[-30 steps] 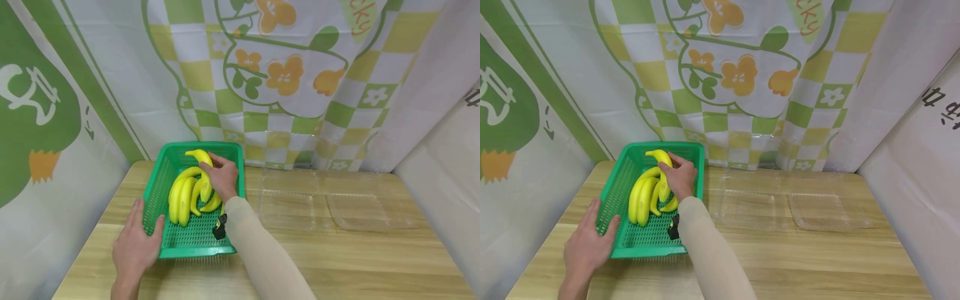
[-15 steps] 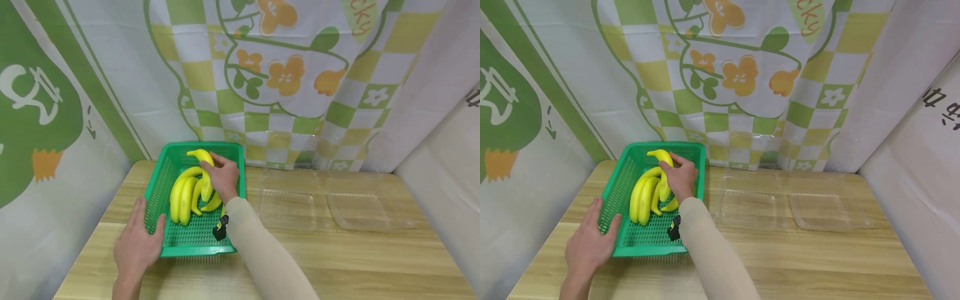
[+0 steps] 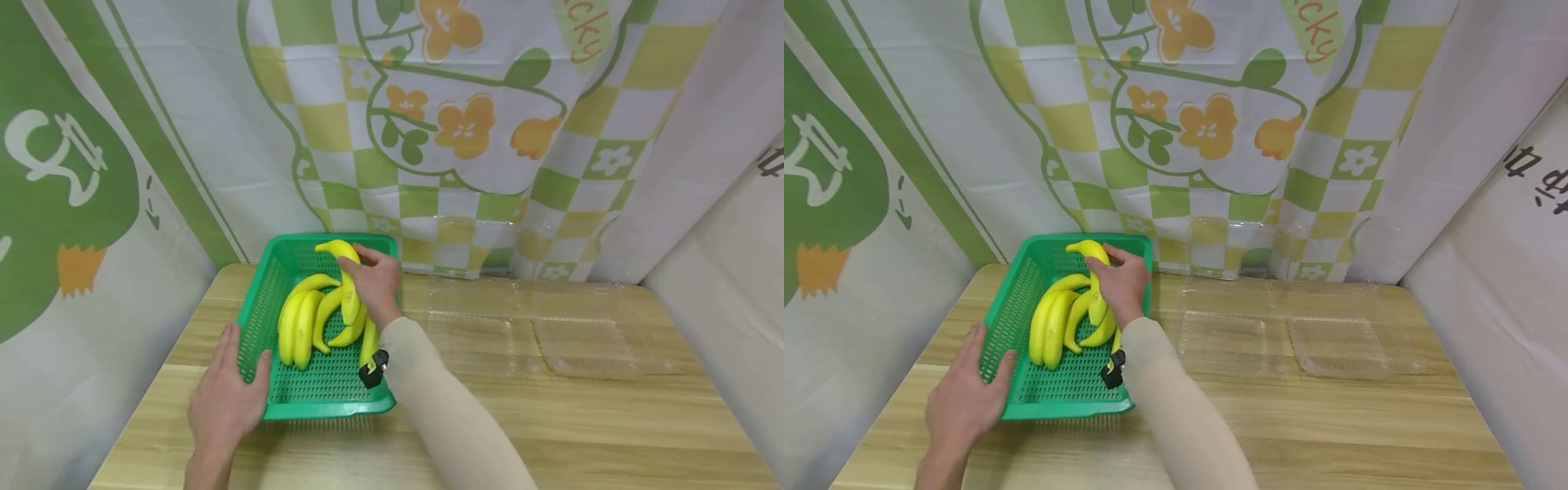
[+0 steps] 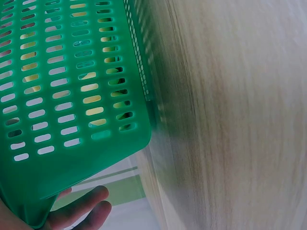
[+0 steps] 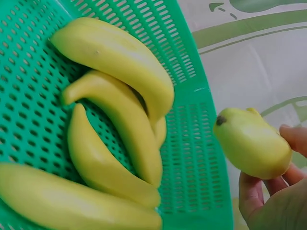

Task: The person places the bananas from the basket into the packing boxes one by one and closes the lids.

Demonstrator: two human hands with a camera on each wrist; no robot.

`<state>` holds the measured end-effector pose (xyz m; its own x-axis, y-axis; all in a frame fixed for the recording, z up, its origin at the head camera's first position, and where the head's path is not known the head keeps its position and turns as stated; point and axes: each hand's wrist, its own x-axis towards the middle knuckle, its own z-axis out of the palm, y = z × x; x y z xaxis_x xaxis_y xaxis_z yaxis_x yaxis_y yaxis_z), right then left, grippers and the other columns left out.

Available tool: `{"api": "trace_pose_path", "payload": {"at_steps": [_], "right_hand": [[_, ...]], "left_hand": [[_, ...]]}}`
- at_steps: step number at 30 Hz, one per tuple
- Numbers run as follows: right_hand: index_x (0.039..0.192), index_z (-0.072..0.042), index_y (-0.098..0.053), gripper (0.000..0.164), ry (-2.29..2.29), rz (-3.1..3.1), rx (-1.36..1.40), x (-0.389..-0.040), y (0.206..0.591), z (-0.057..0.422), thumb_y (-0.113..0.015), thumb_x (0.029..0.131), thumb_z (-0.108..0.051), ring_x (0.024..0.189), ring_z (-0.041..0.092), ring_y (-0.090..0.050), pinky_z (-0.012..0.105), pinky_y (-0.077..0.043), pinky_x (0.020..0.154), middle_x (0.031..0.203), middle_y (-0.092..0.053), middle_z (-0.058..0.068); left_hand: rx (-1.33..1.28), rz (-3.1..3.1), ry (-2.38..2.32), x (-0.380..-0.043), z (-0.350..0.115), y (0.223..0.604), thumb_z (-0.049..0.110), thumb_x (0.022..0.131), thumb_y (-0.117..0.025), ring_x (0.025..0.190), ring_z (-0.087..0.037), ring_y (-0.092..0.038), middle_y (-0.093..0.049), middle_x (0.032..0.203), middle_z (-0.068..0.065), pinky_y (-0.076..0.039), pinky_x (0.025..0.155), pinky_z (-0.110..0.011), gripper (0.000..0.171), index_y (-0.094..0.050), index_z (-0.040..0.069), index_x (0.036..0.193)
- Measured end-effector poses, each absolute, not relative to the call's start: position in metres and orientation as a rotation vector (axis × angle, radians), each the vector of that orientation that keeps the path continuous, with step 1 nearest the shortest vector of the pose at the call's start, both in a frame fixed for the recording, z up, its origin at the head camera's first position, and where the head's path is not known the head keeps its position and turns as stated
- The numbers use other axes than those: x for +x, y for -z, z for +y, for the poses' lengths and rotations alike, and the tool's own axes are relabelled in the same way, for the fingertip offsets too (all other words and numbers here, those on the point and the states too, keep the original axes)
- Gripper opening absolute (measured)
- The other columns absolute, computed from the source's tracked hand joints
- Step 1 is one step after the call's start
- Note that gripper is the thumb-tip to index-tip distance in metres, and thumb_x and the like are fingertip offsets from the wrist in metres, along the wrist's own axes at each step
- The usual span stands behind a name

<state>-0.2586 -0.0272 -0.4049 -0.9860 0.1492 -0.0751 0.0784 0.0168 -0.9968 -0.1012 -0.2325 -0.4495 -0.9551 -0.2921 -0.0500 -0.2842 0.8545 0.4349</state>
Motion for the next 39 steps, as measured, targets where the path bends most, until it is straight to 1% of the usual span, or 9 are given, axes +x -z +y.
{"api": "trace_pose_path", "payload": {"at_steps": [3, 6, 10, 13, 18, 26, 29, 34, 39], "right_hand": [[0.128, -0.019, -0.078, 0.042, -2.127, -2.243, -0.247, -0.259, 0.399, -0.020, -0.088, 0.088, -0.022, 0.110, 0.017, -0.076, 0.029, -0.064, 0.091, 0.127, -0.079, 0.003], [0.126, -0.020, -0.080, 0.040, -2.093, -2.270, -0.250, -0.259, 0.394, -0.011, -0.089, 0.087, -0.023, 0.108, 0.017, -0.077, 0.030, -0.065, 0.089, 0.125, -0.079, 0.002], [0.125, -0.021, -0.081, 0.039, -2.054, -2.280, -0.255, -0.259, 0.388, 0.001, -0.090, 0.087, -0.025, 0.108, 0.017, -0.077, 0.031, -0.065, 0.089, 0.123, -0.080, 0.002], [0.126, -0.020, -0.080, 0.041, -2.022, -2.290, -0.253, -0.259, 0.383, 0.009, -0.090, 0.087, -0.026, 0.110, 0.017, -0.076, 0.031, -0.065, 0.091, 0.123, -0.080, 0.002], [0.127, -0.017, -0.080, 0.042, -1.965, -2.304, -0.239, -0.258, 0.377, 0.022, -0.089, 0.087, -0.025, 0.111, 0.020, -0.077, 0.032, -0.064, 0.090, 0.122, -0.081, 0.005], [0.126, -0.017, -0.080, 0.043, -1.960, -2.323, -0.278, -0.254, 0.370, 0.038, -0.090, 0.086, -0.026, 0.113, 0.019, -0.076, 0.030, -0.064, 0.091, 0.124, -0.080, 0.005], [0.126, -0.017, -0.080, 0.041, -1.950, -2.320, -0.266, -0.253, 0.369, 0.045, -0.090, 0.086, -0.025, 0.110, 0.020, -0.077, 0.031, -0.065, 0.090, 0.124, -0.080, 0.006], [0.124, -0.016, -0.081, 0.039, -1.927, -2.307, -0.234, -0.253, 0.370, 0.059, -0.089, 0.087, -0.024, 0.103, 0.022, -0.079, 0.030, -0.065, 0.085, 0.122, -0.081, 0.008], [0.124, -0.016, -0.081, 0.038, -1.947, -2.308, -0.243, -0.251, 0.371, 0.071, -0.089, 0.087, -0.024, 0.097, 0.022, -0.078, 0.027, -0.065, 0.079, 0.121, -0.081, 0.009]], "left_hand": [[0.469, -3.010, 0.700, -0.102, -0.232, 0.450, 0.062, 0.110, -0.030, 0.140, -0.061, -0.047, -0.003, 0.181, -0.008, -0.054, 0.066, -0.044, 0.082, 0.001, 0.018, 0.172], [0.465, -3.007, 0.698, -0.102, -0.232, 0.450, 0.061, 0.110, -0.031, 0.141, -0.061, -0.046, -0.004, 0.181, -0.009, -0.056, 0.069, -0.048, 0.082, 0.000, 0.018, 0.172], [0.469, -3.010, 0.701, -0.102, -0.233, 0.450, 0.062, 0.110, -0.030, 0.141, -0.061, -0.046, -0.004, 0.181, -0.009, -0.053, 0.063, -0.042, 0.082, 0.000, 0.018, 0.172], [0.476, -3.014, 0.698, -0.101, -0.233, 0.451, 0.063, 0.109, -0.029, 0.141, -0.061, -0.046, -0.003, 0.181, -0.009, -0.053, 0.063, -0.042, 0.082, 0.001, 0.018, 0.172], [0.470, -3.015, 0.697, -0.102, -0.233, 0.451, 0.063, 0.109, -0.028, 0.142, -0.061, -0.046, -0.003, 0.181, -0.010, -0.057, 0.071, -0.051, 0.083, 0.001, 0.017, 0.172], [0.474, -3.012, 0.703, -0.102, -0.233, 0.451, 0.062, 0.109, -0.028, 0.142, -0.061, -0.046, -0.004, 0.181, -0.010, -0.056, 0.070, -0.050, 0.082, 0.001, 0.017, 0.172], [0.475, -3.011, 0.707, -0.102, -0.232, 0.451, 0.062, 0.109, -0.028, 0.142, -0.061, -0.045, -0.004, 0.181, -0.010, -0.057, 0.071, -0.053, 0.082, 0.001, 0.018, 0.172], [0.477, -3.001, 0.724, -0.102, -0.232, 0.451, 0.063, 0.109, -0.029, 0.143, -0.061, -0.044, -0.004, 0.181, -0.010, -0.056, 0.084, -0.065, 0.082, 0.000, 0.018, 0.172], [0.482, -2.988, 0.735, -0.101, -0.232, 0.451, 0.062, 0.109, -0.030, 0.142, -0.062, -0.044, -0.005, 0.181, -0.010, -0.055, 0.087, -0.067, 0.082, -0.001, 0.017, 0.172]]}}
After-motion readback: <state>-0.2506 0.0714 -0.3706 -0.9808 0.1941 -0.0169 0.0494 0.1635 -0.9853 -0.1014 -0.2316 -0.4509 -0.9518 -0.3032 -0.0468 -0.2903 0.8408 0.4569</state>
